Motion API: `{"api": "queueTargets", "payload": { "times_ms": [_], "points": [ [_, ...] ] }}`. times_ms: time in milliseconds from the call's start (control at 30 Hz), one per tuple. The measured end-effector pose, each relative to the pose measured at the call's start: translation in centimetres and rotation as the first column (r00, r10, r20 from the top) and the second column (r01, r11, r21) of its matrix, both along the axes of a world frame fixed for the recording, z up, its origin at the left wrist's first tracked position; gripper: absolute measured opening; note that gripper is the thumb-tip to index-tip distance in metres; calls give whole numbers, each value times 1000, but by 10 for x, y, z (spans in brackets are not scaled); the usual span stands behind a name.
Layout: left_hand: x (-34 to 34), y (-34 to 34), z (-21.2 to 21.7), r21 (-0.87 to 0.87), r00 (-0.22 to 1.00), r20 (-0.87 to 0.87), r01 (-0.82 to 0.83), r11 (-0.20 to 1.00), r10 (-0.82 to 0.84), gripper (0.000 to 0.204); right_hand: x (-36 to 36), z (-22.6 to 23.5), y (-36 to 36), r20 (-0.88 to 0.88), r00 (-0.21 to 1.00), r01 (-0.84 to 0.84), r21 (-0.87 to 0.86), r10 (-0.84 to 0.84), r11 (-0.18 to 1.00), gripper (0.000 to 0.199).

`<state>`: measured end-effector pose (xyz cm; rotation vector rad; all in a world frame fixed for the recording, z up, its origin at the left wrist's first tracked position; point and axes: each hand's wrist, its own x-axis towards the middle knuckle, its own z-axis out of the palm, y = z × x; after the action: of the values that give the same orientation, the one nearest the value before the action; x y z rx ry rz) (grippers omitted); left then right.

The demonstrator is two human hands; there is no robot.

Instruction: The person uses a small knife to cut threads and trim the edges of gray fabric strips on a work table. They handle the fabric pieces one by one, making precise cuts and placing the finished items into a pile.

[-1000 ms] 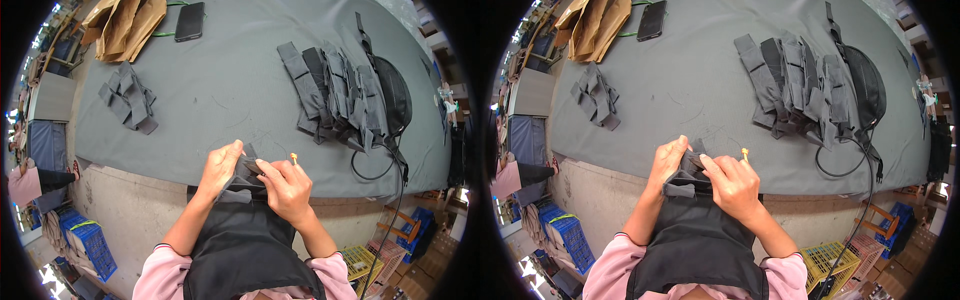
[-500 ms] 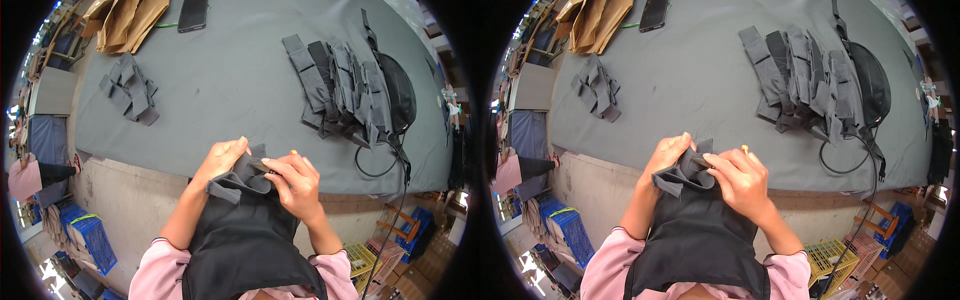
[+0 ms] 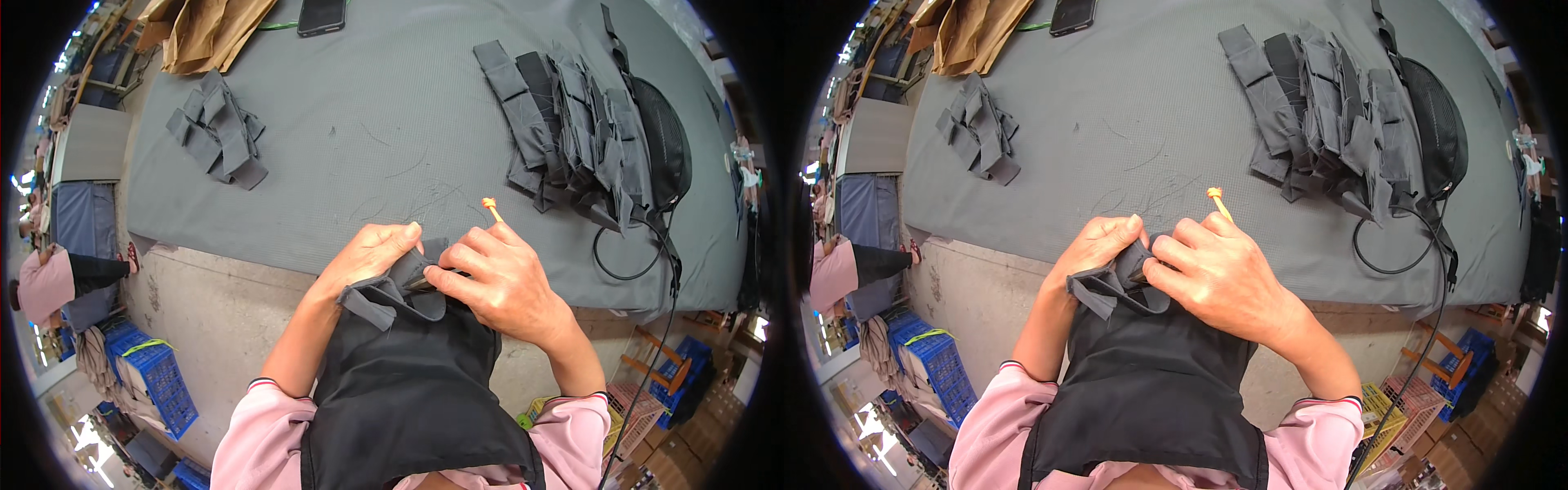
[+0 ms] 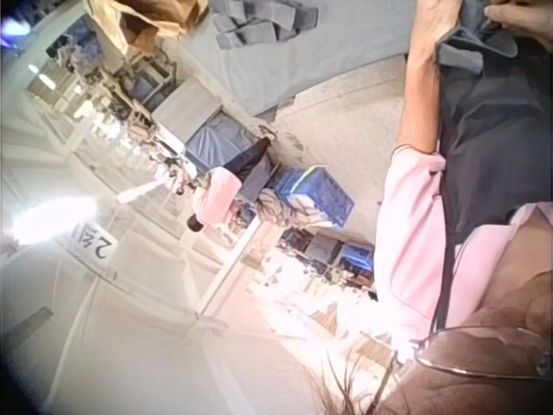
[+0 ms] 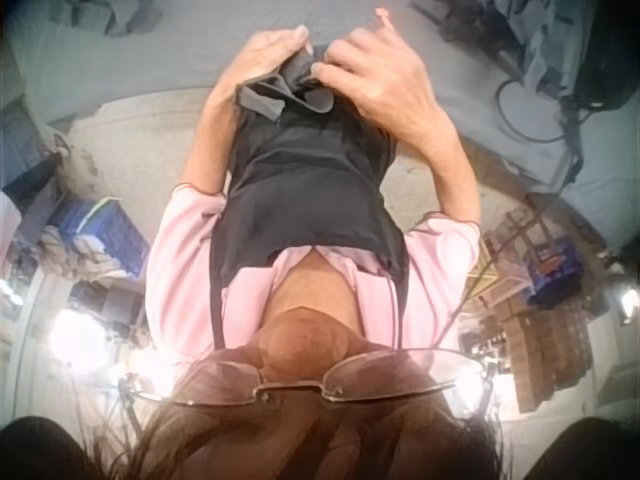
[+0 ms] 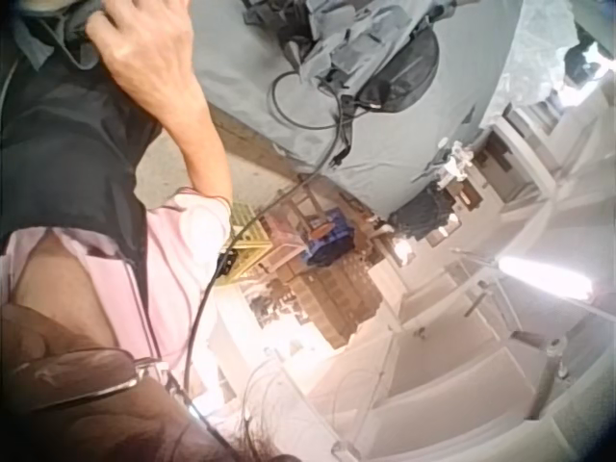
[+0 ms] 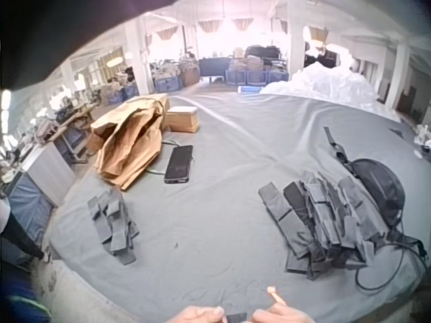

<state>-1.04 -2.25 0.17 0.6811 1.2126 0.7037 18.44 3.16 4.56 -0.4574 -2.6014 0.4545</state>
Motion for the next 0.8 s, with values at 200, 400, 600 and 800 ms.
{"api": "queueTargets", "payload": {
  "times_ms": [200, 400, 600, 800],
  "points": [
    [0, 1, 3, 0, 1000, 9, -7, 1000, 7, 42, 1, 3, 1, 9, 1000, 13, 17, -13, 1000, 12],
    [0, 0, 1, -6, 999, 35, -11, 1000, 11, 38, 4, 1, 4, -5, 1000, 10, 31, -10, 999, 13],
    [1, -1, -3, -27, 998, 61, -15, 1000, 17, 45, 1, -2, 3, -22, 999, -31, 0, 31, 1000, 13],
    [1, -1, -6, -23, 997, 69, -14, 1000, 15, 41, 3, -8, 0, -58, 998, -26, -9, 25, 1000, 14]
  ]
}}
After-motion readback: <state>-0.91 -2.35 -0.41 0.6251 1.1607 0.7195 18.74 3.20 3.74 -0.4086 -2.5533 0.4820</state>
